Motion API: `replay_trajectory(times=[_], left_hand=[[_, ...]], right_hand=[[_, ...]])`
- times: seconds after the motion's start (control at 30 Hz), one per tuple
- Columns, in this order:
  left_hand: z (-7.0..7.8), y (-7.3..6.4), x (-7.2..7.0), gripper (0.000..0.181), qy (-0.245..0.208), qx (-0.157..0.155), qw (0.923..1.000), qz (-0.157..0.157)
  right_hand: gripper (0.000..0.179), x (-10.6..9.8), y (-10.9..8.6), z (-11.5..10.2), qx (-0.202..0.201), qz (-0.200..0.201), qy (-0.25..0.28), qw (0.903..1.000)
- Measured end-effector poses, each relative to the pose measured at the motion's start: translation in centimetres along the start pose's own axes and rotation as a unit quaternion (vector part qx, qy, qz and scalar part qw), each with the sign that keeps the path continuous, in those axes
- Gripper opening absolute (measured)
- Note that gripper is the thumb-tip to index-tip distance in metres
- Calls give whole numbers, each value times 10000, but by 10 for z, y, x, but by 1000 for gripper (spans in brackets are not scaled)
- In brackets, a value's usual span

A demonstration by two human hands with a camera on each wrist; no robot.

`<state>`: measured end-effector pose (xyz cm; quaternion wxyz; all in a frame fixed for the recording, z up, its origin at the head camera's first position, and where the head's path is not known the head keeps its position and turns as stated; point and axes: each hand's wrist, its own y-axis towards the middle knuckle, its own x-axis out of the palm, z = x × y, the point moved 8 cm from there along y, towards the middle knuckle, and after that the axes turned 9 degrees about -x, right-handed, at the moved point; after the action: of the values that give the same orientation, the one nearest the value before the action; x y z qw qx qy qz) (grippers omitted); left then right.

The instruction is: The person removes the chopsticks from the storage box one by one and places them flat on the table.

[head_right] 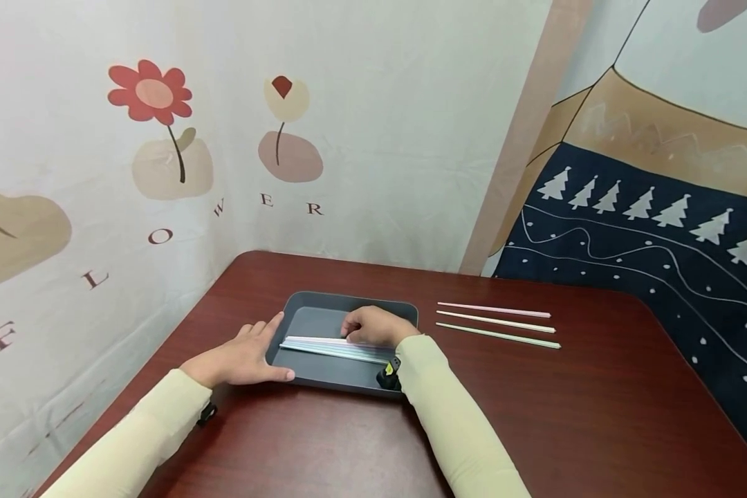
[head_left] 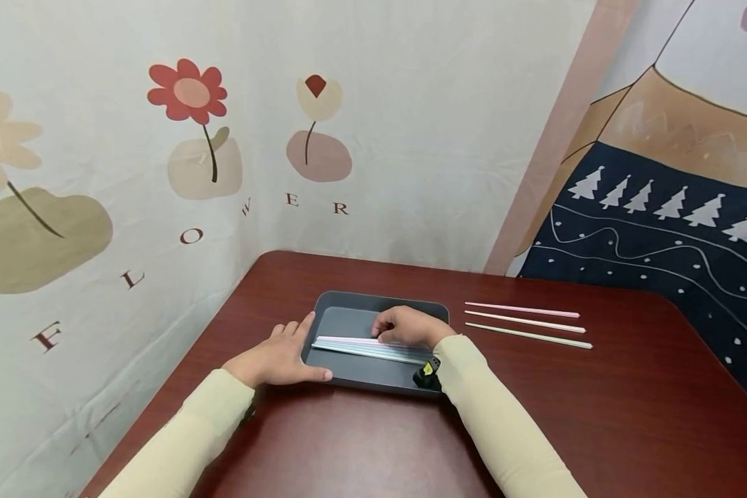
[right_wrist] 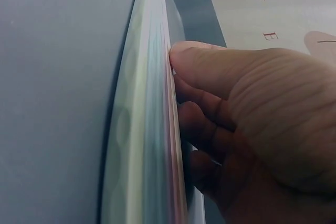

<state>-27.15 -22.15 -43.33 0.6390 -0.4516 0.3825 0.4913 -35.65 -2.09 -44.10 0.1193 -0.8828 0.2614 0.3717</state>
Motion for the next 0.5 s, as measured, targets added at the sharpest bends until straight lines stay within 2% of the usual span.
replay_trajectory(times=[0.3, 0.5], left_hand=[[2, -1, -2, 135, 26, -4, 10000, 14], [3, -2, -1, 135, -17, 15, 10000, 30]], right_hand=[[18, -1, 1, -2, -142, 22, -311, 9994], [13, 0, 1, -3, -96, 15, -289, 9995]])
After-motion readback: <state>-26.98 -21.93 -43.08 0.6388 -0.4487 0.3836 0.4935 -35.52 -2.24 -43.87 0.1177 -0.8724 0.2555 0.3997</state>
